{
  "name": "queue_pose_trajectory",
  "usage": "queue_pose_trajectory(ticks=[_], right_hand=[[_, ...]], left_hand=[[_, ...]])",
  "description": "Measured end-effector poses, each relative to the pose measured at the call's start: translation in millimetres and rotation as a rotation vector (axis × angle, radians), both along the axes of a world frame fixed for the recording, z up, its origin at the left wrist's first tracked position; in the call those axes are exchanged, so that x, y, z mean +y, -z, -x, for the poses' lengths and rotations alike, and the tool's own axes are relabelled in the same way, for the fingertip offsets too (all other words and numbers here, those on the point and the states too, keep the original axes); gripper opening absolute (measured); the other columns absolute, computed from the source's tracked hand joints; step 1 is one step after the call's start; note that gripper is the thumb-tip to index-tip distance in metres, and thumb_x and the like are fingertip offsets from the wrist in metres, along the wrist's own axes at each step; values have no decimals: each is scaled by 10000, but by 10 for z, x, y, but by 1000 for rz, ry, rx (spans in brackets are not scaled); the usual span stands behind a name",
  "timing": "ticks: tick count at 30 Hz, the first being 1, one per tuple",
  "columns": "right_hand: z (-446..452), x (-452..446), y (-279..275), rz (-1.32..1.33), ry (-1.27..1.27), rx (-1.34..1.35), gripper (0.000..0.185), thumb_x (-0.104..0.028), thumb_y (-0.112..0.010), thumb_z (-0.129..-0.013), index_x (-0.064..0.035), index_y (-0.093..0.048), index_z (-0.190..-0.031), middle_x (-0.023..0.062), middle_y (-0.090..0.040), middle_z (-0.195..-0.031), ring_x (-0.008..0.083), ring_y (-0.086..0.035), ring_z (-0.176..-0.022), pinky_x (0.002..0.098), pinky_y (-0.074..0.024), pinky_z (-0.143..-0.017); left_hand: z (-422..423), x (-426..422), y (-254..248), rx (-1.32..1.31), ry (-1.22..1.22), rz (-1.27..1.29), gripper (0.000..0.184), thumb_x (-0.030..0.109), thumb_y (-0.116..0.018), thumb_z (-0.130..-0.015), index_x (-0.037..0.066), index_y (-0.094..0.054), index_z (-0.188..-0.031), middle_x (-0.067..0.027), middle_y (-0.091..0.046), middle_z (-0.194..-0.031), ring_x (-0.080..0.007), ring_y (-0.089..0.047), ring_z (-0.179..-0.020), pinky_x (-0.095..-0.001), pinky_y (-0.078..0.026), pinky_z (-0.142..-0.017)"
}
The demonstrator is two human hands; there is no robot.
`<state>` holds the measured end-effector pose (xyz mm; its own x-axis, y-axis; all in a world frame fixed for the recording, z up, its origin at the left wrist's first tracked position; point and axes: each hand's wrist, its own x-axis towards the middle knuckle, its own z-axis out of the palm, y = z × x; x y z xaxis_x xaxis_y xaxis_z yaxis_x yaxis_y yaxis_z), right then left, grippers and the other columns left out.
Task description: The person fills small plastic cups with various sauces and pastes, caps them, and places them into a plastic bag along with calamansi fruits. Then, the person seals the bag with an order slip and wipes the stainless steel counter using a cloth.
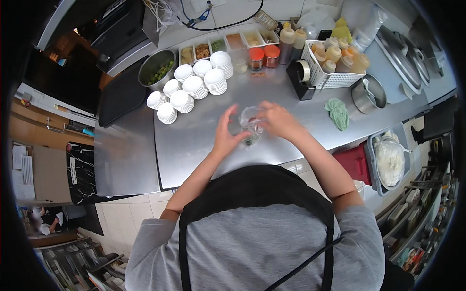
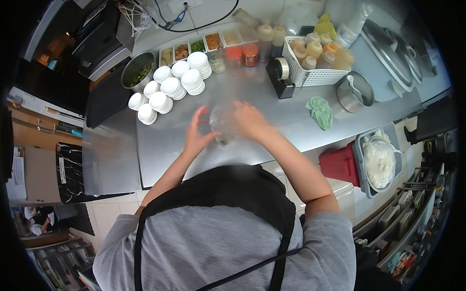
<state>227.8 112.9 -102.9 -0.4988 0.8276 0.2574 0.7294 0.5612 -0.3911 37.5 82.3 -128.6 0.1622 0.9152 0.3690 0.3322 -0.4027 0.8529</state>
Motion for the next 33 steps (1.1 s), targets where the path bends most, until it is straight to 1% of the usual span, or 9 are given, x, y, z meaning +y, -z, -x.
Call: queue_pose_trajectory(ticks=[3, 5, 8, 14, 19, 25, 27, 30, 33], right_hand=[[44, 16, -150, 224, 7, 107, 166, -31, -604, -658, -57, -630, -821, 88, -574, -896, 289, -549, -866, 373, -453, -727], [169, -76, -235, 88, -29, 160, 165, -18, -600, -648, -45, -624, -809, 102, -575, -874, 295, -557, -829, 364, -459, -703], [252, -135, -208, -47, -44, 200, 165, 12, -587, -629, -23, -615, -788, 117, -578, -837, 302, -565, -780, 358, -463, -679], [37, -126, -270, 83, 75, 345, 176, 40, -590, -624, -16, -617, -788, 121, -587, -813, 301, -565, -779, 355, -454, -682], [-198, -135, -264, 88, 4, 212, 150, -11, -620, -659, -30, -633, -807, 116, -591, -815, 296, -561, -770, 343, -448, -685], [106, -206, -332, -338, 30, 84, 108, -128, -659, -659, -52, -630, -730, 113, -585, -785, 280, -564, -719, 340, -448, -642], [204, -123, -218, 74, 52, 12, 99, -134, -655, -666, -50, -617, -705, 107, -579, -770, 269, -564, -655, 346, -443, -588], [32, -105, -309, 58, -87, 288, 77, -90, -644, -676, -27, -601, -683, 102, -569, -748, 261, -554, -601, 346, -430, -548], [-62, -145, -322, 181, -1, 388, 64, -33, -638, -665, -1, -583, -675, 111, -560, -728, 263, -546, -597, 335, -418, -541]], left_hand=[[-125, 132, 366, -29, -68, -35, 629, 146, -721, -650, 44, -429, -1199, -142, -390, -1295, -279, -392, -1175, -371, -336, -944], [-278, 174, 453, 311, 55, -58, 718, 186, -718, -655, 50, -360, -1262, -149, -249, -1387, -305, -199, -1291, -384, -244, -1009], [-486, 286, 839, -188, 55, 296, 630, 196, -713, -658, 50, -434, -1204, -148, -359, -1310, -332, -244, -1244, -395, -264, -984], [-480, 362, 914, -143, 95, 246, 364, 167, -723, -643, 39, -592, -958, -107, -518, -1052, -270, -407, -999, -382, -320, -906], [-470, 326, 521, -187, 143, 381, 400, 177, -755, -597, 42, -598, -939, -116, -521, -1029, -248, -422, -995, -368, -332, -896], [-498, 336, 764, -164, 200, 284, 496, 171, -764, -576, 72, -565, -1020, -69, -508, -1012, -241, -436, -967, -341, -348, -885], [-502, 353, 791, -24, 218, 178, 522, 157, -763, -568, 84, -556, -1042, -56, -505, -1004, -244, -437, -966, -333, -348, -886], [-475, 335, 792, -295, 220, 378, 485, 143, -754, -559, 92, -580, -1009, -47, -510, -1008, -257, -412, -992, -341, -336, -895], [-416, 332, 771, 75, 269, 97, 417, 112, -728, -570, 70, -599, -964, -59, -503, -1015, -270, -378, -1019, -348, -334, -891]])
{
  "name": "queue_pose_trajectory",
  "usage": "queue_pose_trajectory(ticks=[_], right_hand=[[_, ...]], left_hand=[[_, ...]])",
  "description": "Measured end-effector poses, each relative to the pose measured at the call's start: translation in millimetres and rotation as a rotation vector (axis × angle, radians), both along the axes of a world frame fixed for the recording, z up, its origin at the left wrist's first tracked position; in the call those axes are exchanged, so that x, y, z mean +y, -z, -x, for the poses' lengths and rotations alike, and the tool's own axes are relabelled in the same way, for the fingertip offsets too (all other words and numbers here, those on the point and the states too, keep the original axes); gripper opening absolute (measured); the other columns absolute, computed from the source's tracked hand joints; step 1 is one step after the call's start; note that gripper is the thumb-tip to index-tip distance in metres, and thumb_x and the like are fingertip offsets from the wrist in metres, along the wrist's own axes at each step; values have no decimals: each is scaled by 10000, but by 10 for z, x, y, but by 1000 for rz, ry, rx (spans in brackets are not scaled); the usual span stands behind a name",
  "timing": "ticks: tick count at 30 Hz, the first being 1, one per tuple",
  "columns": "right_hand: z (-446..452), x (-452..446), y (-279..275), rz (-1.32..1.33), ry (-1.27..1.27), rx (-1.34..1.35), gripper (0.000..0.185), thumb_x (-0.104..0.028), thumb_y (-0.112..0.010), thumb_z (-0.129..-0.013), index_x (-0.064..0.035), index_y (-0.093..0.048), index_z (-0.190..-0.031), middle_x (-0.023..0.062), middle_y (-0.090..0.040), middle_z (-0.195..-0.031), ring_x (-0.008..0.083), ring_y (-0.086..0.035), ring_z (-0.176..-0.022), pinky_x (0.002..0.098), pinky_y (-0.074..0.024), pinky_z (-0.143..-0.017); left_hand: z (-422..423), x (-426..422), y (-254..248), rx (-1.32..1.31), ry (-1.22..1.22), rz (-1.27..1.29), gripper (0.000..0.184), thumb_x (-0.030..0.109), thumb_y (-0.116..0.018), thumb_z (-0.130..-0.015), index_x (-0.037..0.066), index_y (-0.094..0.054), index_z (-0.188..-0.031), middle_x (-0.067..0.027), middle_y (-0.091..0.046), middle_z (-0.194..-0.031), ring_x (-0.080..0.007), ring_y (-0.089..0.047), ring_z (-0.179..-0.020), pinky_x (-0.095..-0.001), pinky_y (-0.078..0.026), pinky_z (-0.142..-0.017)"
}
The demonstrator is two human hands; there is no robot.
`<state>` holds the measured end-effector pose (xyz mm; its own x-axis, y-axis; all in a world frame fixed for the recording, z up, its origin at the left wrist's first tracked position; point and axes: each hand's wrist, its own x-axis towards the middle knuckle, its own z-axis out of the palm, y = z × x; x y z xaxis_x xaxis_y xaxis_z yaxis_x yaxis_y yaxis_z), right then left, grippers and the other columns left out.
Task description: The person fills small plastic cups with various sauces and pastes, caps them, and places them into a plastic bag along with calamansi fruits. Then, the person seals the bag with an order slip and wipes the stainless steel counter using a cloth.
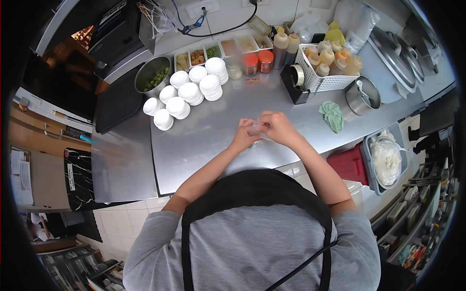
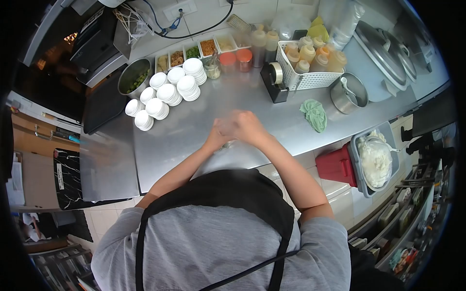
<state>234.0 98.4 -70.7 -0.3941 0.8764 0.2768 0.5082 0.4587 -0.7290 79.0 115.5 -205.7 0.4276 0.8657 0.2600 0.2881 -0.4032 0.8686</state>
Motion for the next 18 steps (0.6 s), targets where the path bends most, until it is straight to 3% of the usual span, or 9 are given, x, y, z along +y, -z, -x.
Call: queue_pose_trajectory(ticks=[5, 9, 12, 14, 16, 18], right_hand=[[-16, 113, 172, -75, 128, 19, 62, 12, -628, -658, 20, -573, -686, 128, -549, -714, 269, -538, -595, 332, -415, -540], [-28, 141, 138, -118, 125, -9, 47, 29, -604, -661, 28, -564, -686, 132, -549, -728, 288, -542, -624, 346, -420, -554], [26, 97, 83, -88, 85, -3, 55, 17, -596, -663, 15, -567, -710, 133, -550, -741, 305, -541, -635, 350, -423, -568], [105, -9, 2, -123, 21, -93, 61, 1, -598, -665, 2, -570, -720, 131, -551, -767, 304, -543, -670, 351, -427, -593], [162, -63, -58, -207, -56, -122, 105, -55, -621, -669, -30, -576, -761, 126, -555, -839, 300, -542, -754, 351, -435, -652], [158, -138, -193, -335, -58, -147, 188, -136, -660, -667, -61, -577, -819, 126, -556, -933, 296, -530, -850, 350, -438, -717]], left_hand=[[-40, -26, -59, -48, -3, -22, 293, 37, -611, -630, 34, -600, -922, -75, -487, -1033, -281, -363, -1012, -359, -329, -883], [-17, -29, -48, -52, -8, 27, 272, 57, -582, -627, 23, -596, -897, -88, -485, -1052, -282, -360, -1009, -368, -337, -874], [4, -66, -112, 60, 25, -124, 317, 92, -593, -604, 22, -578, -912, -117, -485, -1038, -307, -394, -969, -376, -351, -852], [-22, -54, -16, 80, -51, -126, 374, 136, -618, -607, 29, -559, -960, -158, -494, -994, -329, -432, -938, -397, -358, -841], [-55, 32, 530, 42, -175, -221, 398, 149, -629, -620, 20, -541, -985, -189, -512, -997, -368, -465, -955, -430, -361, -859], [-15, -42, 285, -90, -176, 80, 402, 157, -636, -628, -3, -535, -982, -207, -530, -1030, -384, -460, -1022, -433, -368, -885]])
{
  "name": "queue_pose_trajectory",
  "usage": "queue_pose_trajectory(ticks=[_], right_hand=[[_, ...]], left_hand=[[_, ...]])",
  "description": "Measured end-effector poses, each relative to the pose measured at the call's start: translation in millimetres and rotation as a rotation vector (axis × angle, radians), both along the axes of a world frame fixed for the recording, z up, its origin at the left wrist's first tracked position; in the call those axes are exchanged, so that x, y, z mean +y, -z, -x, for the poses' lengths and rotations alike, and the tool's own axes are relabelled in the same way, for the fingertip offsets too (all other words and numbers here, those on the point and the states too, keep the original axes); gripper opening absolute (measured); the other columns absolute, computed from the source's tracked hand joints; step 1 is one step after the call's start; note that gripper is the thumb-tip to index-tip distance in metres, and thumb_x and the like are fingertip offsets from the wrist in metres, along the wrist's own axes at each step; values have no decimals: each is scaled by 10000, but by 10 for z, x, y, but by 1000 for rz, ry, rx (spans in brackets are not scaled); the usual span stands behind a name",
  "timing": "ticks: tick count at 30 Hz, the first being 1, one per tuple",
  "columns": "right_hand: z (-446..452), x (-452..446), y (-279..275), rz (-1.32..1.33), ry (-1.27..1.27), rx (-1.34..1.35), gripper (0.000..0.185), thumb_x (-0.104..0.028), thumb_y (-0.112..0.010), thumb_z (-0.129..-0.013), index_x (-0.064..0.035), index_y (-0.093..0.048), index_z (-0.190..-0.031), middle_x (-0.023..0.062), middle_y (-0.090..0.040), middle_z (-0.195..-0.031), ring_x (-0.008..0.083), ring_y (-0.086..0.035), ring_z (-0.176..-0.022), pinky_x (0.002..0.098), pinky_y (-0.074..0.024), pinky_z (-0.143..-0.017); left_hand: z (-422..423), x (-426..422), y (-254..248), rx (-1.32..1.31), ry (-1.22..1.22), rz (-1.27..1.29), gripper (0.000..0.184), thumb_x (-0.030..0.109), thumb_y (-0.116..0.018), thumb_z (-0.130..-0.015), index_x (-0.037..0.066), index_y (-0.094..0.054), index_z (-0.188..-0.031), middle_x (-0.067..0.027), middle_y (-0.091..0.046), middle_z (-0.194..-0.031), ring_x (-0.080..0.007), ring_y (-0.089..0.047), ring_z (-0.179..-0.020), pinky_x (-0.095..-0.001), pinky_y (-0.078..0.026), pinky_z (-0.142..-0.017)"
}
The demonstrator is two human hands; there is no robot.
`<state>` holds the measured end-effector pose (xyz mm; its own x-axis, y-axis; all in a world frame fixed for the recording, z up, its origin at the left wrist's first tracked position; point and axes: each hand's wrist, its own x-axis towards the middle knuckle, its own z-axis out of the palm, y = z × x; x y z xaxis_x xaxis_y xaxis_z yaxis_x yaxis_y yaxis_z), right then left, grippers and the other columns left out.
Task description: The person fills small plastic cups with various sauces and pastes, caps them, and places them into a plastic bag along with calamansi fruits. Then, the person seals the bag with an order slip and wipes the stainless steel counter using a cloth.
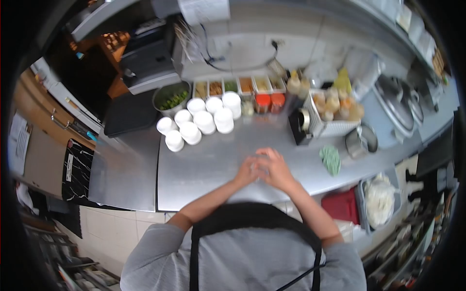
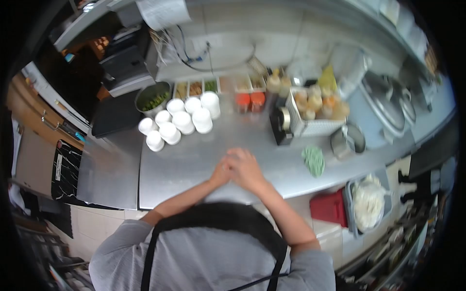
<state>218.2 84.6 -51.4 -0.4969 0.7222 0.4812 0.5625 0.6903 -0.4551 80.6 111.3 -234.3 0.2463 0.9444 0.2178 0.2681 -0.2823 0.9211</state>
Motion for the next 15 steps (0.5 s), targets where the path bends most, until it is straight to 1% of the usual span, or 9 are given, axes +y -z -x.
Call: queue_pose_trajectory(ticks=[3, 5, 6, 8, 9, 11, 12, 14, 15], right_hand=[[-136, -105, 61, -137, 97, -291, 337, -240, -706, -646, -92, -567, -915, 133, -571, -974, 289, -545, -866, 342, -448, -739], [-269, -14, 522, 324, 87, -475, 322, -250, -714, -638, -67, -586, -869, 130, -597, -859, 281, -574, -746, 353, -462, -668], [-282, 17, 512, 299, 78, -484, 322, -250, -714, -638, -67, -586, -869, 130, -597, -859, 281, -574, -746, 353, -462, -668], [-308, 122, 481, 351, 33, -382, 256, -224, -702, -655, -40, -599, -799, 129, -598, -745, 283, -572, -621, 370, -465, -597], [-313, 139, 204, 336, 22, -389, 256, -224, -702, -655, -40, -599, -799, 129, -598, -745, 283, -572, -621, 370, -465, -597], [-257, 86, -564, 374, 116, -122, 150, -171, -658, -686, -38, -604, -729, 130, -588, -706, 277, -569, -590, 385, -459, -553], [-188, 62, -603, 366, 105, -123, 150, -171, -658, -686, -38, -604, -729, 130, -588, -706, 277, -569, -590, 385, -459, -553], [60, -77, -585, 133, -179, -39, 118, -119, -602, -717, -33, -603, -798, 116, -592, -708, 267, -575, -596, 378, -462, -623], [212, -138, -480, 133, -180, -39, 118, -119, -602, -717, -33, -603, -798, 116, -592, -708, 267, -575, -596, 378, -462, -623]], left_hand=[[48, 8, -11, 57, 2, -48, 360, 135, -631, -627, -1, -541, -948, -198, -544, -990, -387, -467, -1029, -401, -388, -891], [61, -11, -121, 144, -2, -95, 340, 127, -627, -629, 4, -546, -935, -193, -546, -965, -380, -469, -1028, -391, -389, -894], [65, -3, -140, 179, 26, -121, 339, 129, -635, -619, 6, -548, -923, -185, -542, -934, -373, -478, -986, -392, -399, -867], [73, 36, -173, 209, 37, -159, 338, 130, -643, -609, 9, -551, -910, -177, -537, -903, -367, -486, -943, -394, -408, -839], [85, 48, -160, 141, -11, -289, 336, 137, -644, -611, 12, -551, -908, -172, -531, -878, -361, -481, -891, -398, -406, -801], [181, 102, -210, 81, -87, -427, 334, 144, -645, -613, 15, -551, -907, -168, -525, -852, -356, -475, -839, -402, -403, -764], [219, 139, -272, 63, -89, -388, 331, 164, -648, -621, 18, -554, -902, -163, -519, -847, -348, -462, -820, -408, -393, -749], [265, 173, -277, 47, -89, -348, 328, 185, -651, -629, 22, -558, -898, -158, -513, -841, -340, -449, -801, -413, -382, -735], [275, 212, -210, 91, -9, -433, 305, 184, -651, -633, 22, -558, -873, -153, -510, -844, -334, -449, -819, -407, -383, -747]])
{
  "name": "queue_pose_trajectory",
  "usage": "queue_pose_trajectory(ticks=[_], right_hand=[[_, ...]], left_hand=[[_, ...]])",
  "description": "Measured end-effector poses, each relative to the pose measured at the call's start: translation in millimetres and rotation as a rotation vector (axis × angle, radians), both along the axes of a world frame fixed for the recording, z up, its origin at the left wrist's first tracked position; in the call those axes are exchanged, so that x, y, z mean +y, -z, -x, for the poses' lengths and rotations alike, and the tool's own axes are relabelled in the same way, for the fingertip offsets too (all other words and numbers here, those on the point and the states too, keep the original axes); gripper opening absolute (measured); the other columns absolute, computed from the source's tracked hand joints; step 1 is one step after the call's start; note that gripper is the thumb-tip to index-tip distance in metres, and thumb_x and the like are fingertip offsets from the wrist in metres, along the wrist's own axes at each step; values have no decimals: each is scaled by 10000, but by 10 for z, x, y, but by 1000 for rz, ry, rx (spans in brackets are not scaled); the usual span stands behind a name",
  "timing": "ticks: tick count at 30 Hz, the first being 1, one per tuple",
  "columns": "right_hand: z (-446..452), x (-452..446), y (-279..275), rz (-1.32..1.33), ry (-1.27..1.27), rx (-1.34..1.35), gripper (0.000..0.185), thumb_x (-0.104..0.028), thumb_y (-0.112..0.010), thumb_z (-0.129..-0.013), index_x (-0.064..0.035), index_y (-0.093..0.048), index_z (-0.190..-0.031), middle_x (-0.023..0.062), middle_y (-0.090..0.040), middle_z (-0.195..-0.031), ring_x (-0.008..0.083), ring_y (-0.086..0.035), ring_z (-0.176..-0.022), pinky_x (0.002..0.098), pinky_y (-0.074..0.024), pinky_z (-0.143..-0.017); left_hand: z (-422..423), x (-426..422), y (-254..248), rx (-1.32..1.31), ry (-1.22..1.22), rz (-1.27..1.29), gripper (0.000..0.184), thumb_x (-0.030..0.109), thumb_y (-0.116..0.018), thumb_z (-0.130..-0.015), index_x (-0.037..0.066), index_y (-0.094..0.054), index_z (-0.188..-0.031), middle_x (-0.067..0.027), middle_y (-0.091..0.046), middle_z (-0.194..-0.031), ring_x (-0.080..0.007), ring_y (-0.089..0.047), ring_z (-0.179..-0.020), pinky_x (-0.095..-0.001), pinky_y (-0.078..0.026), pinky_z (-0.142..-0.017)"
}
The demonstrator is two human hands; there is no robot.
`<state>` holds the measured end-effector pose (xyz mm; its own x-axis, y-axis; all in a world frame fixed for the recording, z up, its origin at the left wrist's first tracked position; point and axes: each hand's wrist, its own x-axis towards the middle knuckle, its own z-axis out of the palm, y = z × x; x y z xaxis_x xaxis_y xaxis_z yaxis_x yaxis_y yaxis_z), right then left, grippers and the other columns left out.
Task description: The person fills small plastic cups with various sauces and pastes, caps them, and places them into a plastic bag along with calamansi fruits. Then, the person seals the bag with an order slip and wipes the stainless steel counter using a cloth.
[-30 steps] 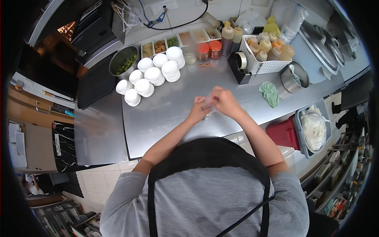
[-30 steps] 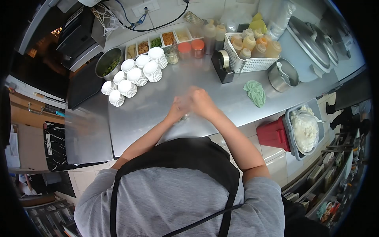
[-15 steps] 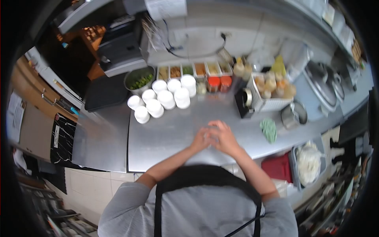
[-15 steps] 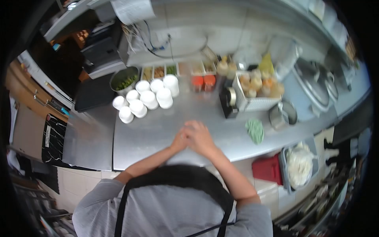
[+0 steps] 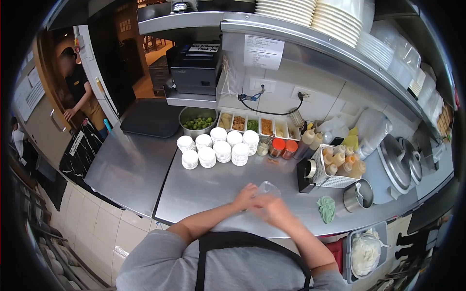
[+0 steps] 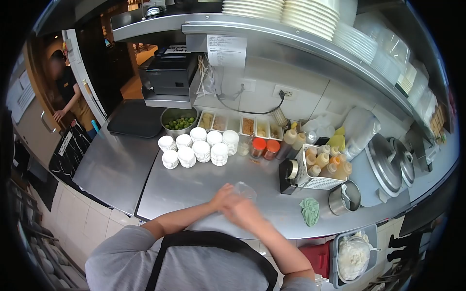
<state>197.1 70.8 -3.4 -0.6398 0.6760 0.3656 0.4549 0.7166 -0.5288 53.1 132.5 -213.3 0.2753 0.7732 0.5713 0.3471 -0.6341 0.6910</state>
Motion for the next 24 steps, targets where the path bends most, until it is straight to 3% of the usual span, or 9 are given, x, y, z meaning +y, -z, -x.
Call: queue_pose_trajectory(ticks=[2, 3, 5, 6, 8, 11, 17, 21, 24], right_hand=[[262, 5, 387, -517, -172, -180, 173, -112, -531, -763, -7, -583, -892, 104, -595, -715, 260, -577, -612, 372, -451, -728], [239, 82, 601, -521, -172, -178, 173, -112, -531, -763, -7, -583, -892, 104, -595, -715, 260, -577, -612, 372, -451, -728], [114, 288, 987, -753, 181, -611, 237, -148, -482, -796, 20, -555, -946, 116, -612, -773, 281, -592, -675, 375, -421, -820], [37, 379, 1067, -755, 186, -611, 237, -148, -482, -796, 20, -555, -946, 116, -612, -773, 281, -592, -675, 375, -421, -820], [-153, 519, 1145, -2, 136, -944, 251, -219, -464, -811, -16, -569, -915, 138, -620, -804, 315, -597, -726, 406, -438, -797], [-327, 492, 1114, 252, 14, -818, 268, -283, -438, -850, -50, -565, -888, 161, -616, -786, 351, -590, -731, 440, -443, -738], [-411, 244, 891, 355, -59, -500, 339, -340, -353, -909, -70, -553, -867, 170, -595, -770, 366, -568, -719, 460, -421, -668], [-533, 321, 1107, 456, -36, -311, 268, -287, -419, -888, -64, -555, -828, 139, -583, -756, 338, -551, -721, 427, -417, -666], [-705, 366, 760, -255, 62, -267, 65, -148, -536, -757, -87, -557, -744, 71, -562, -749, 267, -526, -753, 371, -393, -667]], left_hand=[[-44, -1, -7, 64, 73, -87, 282, 184, -652, -636, 22, -559, -848, -147, -508, -848, -329, -449, -837, -400, -384, -760], [-135, -68, -90, 217, -106, -230, 271, 164, -656, -627, 19, -549, -830, -139, -500, -843, -321, -446, -836, -394, -387, -751], [-141, -163, -218, 372, -281, -374, 263, 144, -661, -618, 15, -538, -812, -132, -492, -837, -314, -443, -834, -389, -389, -742], [-90, -173, -275, 268, -111, -161, 257, 124, -658, -616, 18, -524, -808, -124, -485, -821, -308, -444, -826, -385, -390, -733], [-30, -171, -344, 161, 59, 47, 253, 104, -655, -614, 21, -510, -804, -116, -478, -806, -302, -445, -818, -380, -391, -724], [61, -170, -394, 253, 97, 22, 267, 101, -657, -613, 33, -493, -813, -102, -480, -799, -290, -451, -826, -375, -396, -709], [258, -174, -524, 346, 168, 62, 239, 68, -643, -618, 50, -473, -785, -79, -480, -782, -271, -465, -819, -361, -407, -695], [293, -150, -749, 316, 207, -52, 205, 51, -623, -628, 49, -497, -790, -72, -498, -796, -264, -473, -813, -369, -416, -689], [254, -86, -1166, 289, 226, -124, 176, 44, -608, -637, 45, -533, -796, -80, -525, -806, -271, -488, -816, -370, -423, -699]])
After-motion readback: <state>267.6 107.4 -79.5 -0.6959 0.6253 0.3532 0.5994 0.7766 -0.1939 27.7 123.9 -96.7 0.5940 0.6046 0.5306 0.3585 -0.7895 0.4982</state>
